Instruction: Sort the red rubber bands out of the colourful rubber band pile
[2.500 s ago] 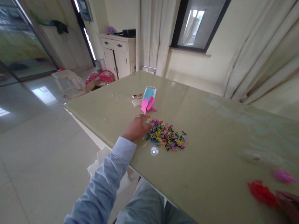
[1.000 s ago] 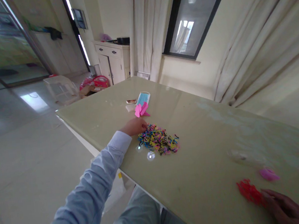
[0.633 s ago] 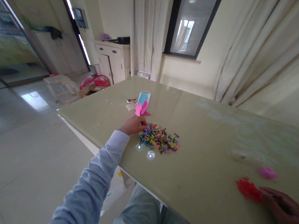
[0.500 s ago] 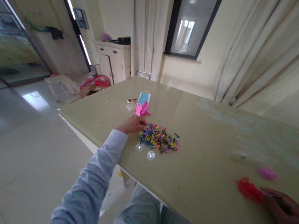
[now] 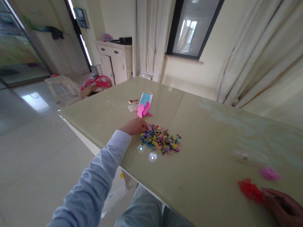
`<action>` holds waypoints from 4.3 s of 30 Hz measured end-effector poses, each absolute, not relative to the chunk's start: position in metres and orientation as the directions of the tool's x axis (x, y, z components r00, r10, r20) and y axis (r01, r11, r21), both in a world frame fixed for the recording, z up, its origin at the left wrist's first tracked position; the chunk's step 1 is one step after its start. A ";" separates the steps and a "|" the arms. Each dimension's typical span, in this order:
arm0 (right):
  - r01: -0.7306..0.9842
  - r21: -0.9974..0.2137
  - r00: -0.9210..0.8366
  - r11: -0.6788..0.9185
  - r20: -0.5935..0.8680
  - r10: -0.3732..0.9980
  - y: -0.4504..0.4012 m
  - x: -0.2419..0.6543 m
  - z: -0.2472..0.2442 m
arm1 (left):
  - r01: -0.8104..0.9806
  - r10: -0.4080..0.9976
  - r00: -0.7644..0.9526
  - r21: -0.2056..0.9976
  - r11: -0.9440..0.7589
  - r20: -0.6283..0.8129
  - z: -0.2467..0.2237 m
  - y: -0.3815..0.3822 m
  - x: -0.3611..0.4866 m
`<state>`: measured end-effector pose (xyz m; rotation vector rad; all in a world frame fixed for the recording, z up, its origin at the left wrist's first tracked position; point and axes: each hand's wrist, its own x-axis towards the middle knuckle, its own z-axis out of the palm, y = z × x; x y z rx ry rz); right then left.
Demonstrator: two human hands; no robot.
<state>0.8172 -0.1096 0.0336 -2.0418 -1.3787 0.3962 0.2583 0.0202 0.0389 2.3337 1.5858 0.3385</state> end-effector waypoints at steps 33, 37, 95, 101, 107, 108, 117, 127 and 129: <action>0.679 -0.683 0.450 -0.269 0.097 0.888 -0.114 0.808 0.044 | 0.417 0.846 0.533 0.870 -0.265 0.003 0.063 -0.007 0.273; 0.682 -0.674 0.440 -0.284 0.068 0.895 -0.117 0.802 0.051 | 0.268 0.823 0.566 0.932 -0.245 0.053 0.068 -0.018 0.285; 0.601 -0.791 0.267 0.115 0.334 0.904 -0.122 0.798 0.031 | 0.510 0.720 0.656 0.570 -0.644 0.227 0.051 -0.047 0.595; 0.611 -0.786 0.287 0.091 0.327 0.900 -0.125 0.798 0.031 | 0.484 0.861 0.460 0.752 -0.448 0.216 0.071 -0.089 0.558; 0.643 -0.762 0.288 0.077 0.333 0.898 -0.125 0.795 0.034 | 0.437 0.927 0.319 0.838 -0.327 0.195 0.047 -0.129 0.522; 0.645 -0.761 0.286 0.074 0.330 0.900 -0.125 0.795 0.034 | 0.444 0.934 0.304 0.838 -0.316 0.191 0.040 -0.130 0.516; 0.573 -0.818 0.330 0.050 0.286 0.900 -0.120 0.796 0.030 | 0.484 0.939 0.206 0.806 -0.342 0.275 0.012 -0.122 0.467; 0.568 -0.792 -0.003 0.223 0.269 0.963 -0.084 0.734 0.068 | 0.425 0.947 0.279 0.864 -0.271 0.160 0.016 -0.108 0.458; 0.563 -0.777 -0.141 0.282 0.246 0.959 -0.070 0.709 0.077 | 0.460 0.940 0.301 0.840 -0.288 0.158 0.016 -0.108 0.460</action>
